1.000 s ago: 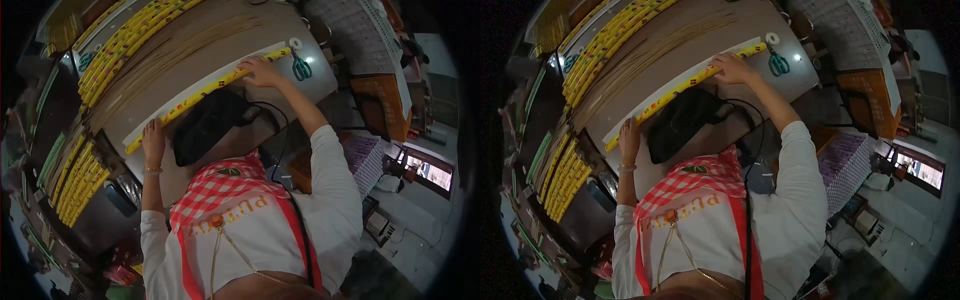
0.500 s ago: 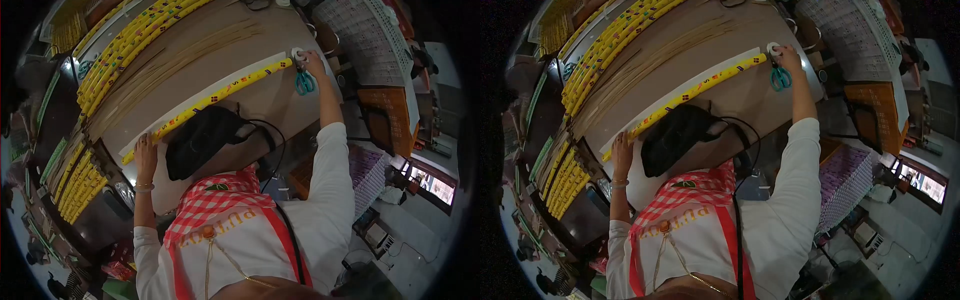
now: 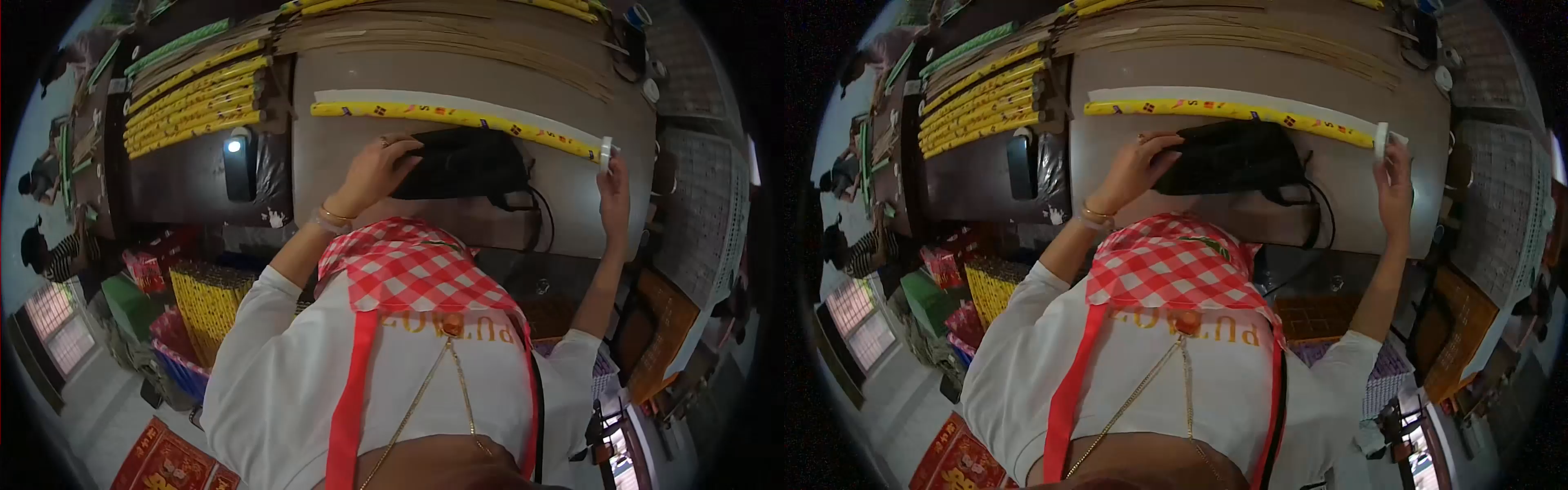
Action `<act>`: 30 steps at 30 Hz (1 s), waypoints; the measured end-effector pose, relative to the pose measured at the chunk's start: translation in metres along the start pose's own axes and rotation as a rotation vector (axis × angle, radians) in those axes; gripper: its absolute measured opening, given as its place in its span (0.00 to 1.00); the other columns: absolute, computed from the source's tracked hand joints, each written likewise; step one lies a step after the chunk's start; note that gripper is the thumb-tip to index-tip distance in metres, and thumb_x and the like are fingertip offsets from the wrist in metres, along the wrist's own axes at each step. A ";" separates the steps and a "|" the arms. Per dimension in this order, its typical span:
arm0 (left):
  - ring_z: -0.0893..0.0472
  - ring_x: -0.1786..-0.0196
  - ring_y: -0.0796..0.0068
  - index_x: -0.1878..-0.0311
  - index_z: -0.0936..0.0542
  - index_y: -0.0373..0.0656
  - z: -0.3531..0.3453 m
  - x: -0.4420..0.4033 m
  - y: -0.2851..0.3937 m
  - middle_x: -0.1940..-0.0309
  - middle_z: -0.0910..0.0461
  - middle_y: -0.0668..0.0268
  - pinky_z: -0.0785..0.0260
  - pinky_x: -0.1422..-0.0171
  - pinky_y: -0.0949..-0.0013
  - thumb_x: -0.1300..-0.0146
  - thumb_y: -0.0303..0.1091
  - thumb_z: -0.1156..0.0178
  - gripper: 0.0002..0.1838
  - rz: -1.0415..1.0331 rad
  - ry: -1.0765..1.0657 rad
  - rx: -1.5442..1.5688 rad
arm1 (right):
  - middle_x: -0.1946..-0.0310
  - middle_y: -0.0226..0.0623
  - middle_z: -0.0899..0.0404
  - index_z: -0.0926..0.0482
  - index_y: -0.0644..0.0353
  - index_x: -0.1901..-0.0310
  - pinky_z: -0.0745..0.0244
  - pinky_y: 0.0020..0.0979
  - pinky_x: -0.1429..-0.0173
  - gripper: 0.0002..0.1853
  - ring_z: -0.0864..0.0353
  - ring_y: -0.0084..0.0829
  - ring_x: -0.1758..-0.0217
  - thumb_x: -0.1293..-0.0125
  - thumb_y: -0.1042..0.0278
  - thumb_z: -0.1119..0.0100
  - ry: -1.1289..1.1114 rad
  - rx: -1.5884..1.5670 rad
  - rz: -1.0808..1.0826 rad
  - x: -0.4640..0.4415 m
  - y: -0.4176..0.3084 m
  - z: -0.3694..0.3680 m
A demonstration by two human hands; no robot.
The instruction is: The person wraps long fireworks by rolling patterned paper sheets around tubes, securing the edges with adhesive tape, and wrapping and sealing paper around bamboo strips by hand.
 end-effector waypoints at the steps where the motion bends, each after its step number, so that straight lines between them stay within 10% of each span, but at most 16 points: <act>1: 0.22 0.61 0.61 0.53 0.22 0.43 0.002 0.006 0.005 0.59 0.22 0.59 0.29 0.60 0.65 0.42 0.30 0.41 0.13 0.014 0.011 -0.006 | 0.38 0.39 0.39 0.32 0.57 0.50 0.41 0.33 0.37 0.12 0.37 0.35 0.37 0.36 0.73 0.49 -0.102 0.019 0.078 0.013 -0.032 -0.032; 7: 0.23 0.58 0.82 0.47 0.24 0.41 0.011 0.023 -0.001 0.59 0.20 0.66 0.31 0.54 0.76 0.36 0.33 0.45 0.15 0.437 -0.054 0.950 | 0.37 0.38 0.41 0.33 0.59 0.56 0.40 0.29 0.41 0.11 0.36 0.31 0.41 0.41 0.76 0.49 -0.692 -0.288 0.209 0.042 -0.120 -0.158; 30: 0.27 0.66 0.86 0.62 0.22 0.39 0.061 0.064 -0.029 0.70 0.22 0.72 0.34 0.61 0.80 0.41 0.36 0.38 0.10 0.455 -0.165 0.826 | 0.37 0.38 0.41 0.31 0.59 0.60 0.40 0.32 0.40 0.08 0.37 0.33 0.40 0.39 0.68 0.46 -0.955 -0.022 0.280 0.035 -0.154 -0.241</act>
Point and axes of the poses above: each hand's wrist, its own x-axis away from the middle knuckle, its own z-axis out of the back of the hand, y = z × x, the point moved 2 cm from there along -x, towards the middle knuckle
